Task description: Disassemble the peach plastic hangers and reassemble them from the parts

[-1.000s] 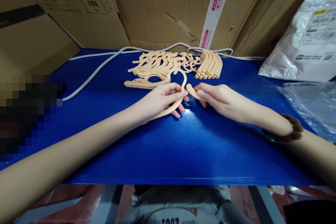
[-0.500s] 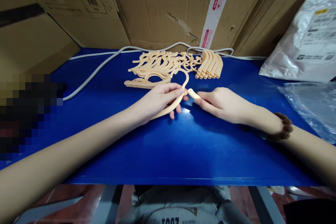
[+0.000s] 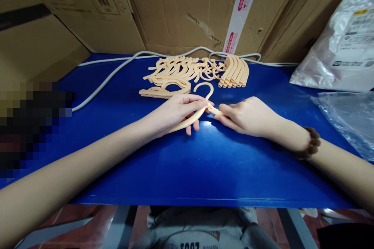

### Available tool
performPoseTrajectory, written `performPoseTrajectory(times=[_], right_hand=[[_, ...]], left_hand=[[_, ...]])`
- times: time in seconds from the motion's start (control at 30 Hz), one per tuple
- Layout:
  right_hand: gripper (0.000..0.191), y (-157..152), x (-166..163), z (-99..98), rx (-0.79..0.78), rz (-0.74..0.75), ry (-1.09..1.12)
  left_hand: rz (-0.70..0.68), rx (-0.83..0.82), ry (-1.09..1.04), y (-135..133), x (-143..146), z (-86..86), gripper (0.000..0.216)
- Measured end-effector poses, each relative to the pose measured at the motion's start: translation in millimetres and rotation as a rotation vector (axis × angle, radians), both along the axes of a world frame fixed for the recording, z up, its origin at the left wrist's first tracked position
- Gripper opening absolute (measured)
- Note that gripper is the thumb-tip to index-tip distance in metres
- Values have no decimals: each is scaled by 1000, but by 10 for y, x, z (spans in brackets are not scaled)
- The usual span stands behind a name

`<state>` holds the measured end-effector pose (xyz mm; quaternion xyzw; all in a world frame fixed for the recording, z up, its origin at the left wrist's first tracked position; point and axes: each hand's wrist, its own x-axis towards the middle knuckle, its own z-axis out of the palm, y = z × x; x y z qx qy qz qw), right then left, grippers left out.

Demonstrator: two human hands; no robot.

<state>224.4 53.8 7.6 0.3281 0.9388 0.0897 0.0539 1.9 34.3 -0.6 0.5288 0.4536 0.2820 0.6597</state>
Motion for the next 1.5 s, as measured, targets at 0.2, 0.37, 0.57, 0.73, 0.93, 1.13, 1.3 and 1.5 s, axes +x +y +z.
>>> performPoseTrajectory(times=[0.2, 0.37, 0.57, 0.73, 0.93, 1.13, 1.3, 1.5], right_hand=[[55, 48, 41, -49, 114, 93, 50], [51, 41, 38, -72, 234, 150, 116], [46, 29, 27, -74, 343, 195, 163], [48, 19, 27, -76, 332, 193, 179], [48, 16, 21, -84, 361, 237, 216], [50, 2, 22, -85, 287, 217, 211], [53, -8, 14, -75, 203, 187, 214], [53, -13, 8, -76, 199, 169, 227]], left_hand=[[0, -58, -47, -12, 9, 38, 21], [19, -70, -82, -10, -1, 31, 18], [54, -55, -111, -3, -26, 8, 14], [54, -55, -117, 25, -45, -4, 13], [74, -28, -133, 35, -48, -18, 10], [120, -11, -74, 7, -2, 28, 7], [95, 40, -48, 2, 10, 35, 8], [52, 109, -2, -2, 9, 48, 11]])
